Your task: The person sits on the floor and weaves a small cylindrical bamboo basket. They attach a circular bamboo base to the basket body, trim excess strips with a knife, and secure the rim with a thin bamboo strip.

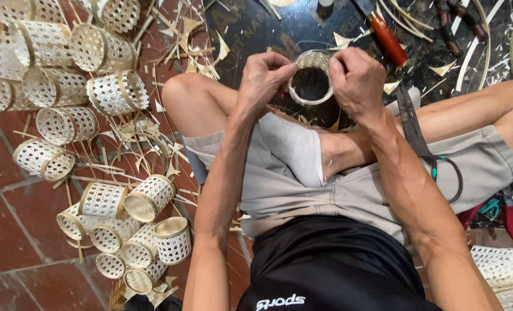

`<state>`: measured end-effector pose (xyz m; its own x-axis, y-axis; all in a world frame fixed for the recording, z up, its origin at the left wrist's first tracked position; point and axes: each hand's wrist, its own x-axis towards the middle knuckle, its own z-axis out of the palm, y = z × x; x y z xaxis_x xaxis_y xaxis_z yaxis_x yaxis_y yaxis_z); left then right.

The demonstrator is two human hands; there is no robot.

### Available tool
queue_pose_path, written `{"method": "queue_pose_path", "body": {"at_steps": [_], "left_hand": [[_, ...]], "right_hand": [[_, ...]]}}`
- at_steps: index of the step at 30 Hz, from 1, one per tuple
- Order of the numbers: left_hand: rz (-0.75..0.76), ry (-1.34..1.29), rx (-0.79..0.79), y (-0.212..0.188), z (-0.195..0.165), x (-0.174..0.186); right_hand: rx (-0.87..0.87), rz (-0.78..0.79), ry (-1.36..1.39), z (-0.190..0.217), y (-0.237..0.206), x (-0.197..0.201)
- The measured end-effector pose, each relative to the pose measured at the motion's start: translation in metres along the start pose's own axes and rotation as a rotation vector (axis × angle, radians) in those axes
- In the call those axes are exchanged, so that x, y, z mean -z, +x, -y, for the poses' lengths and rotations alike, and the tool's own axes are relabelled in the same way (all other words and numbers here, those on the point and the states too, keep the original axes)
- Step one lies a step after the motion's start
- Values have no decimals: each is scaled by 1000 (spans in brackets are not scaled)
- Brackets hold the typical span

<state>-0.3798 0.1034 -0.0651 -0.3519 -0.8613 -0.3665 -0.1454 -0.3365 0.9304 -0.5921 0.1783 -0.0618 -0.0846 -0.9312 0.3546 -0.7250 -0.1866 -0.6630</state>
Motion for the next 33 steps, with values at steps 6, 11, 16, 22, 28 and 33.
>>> {"method": "queue_pose_path", "body": {"at_steps": [6, 11, 16, 22, 28, 33], "left_hand": [[-67, 194, -133, -2, 11, -13], [-236, 382, -348, -12, 6, -23], [-283, 306, -574, -42, -18, -24], [-467, 351, -1033, -69, -32, -41], [-544, 266, -1083, -77, -21, -45], [-429, 310, -916, -79, -3, -35]], "right_hand": [[152, -55, -164, 0, 0, 3], [130, -73, 229, 0, -2, 3], [-353, 86, 578, 3, -5, 33], [-701, 371, 887, 29, -13, 65], [-678, 399, 953, 53, -18, 69], [-505, 186, 619, 53, -17, 68]]}}
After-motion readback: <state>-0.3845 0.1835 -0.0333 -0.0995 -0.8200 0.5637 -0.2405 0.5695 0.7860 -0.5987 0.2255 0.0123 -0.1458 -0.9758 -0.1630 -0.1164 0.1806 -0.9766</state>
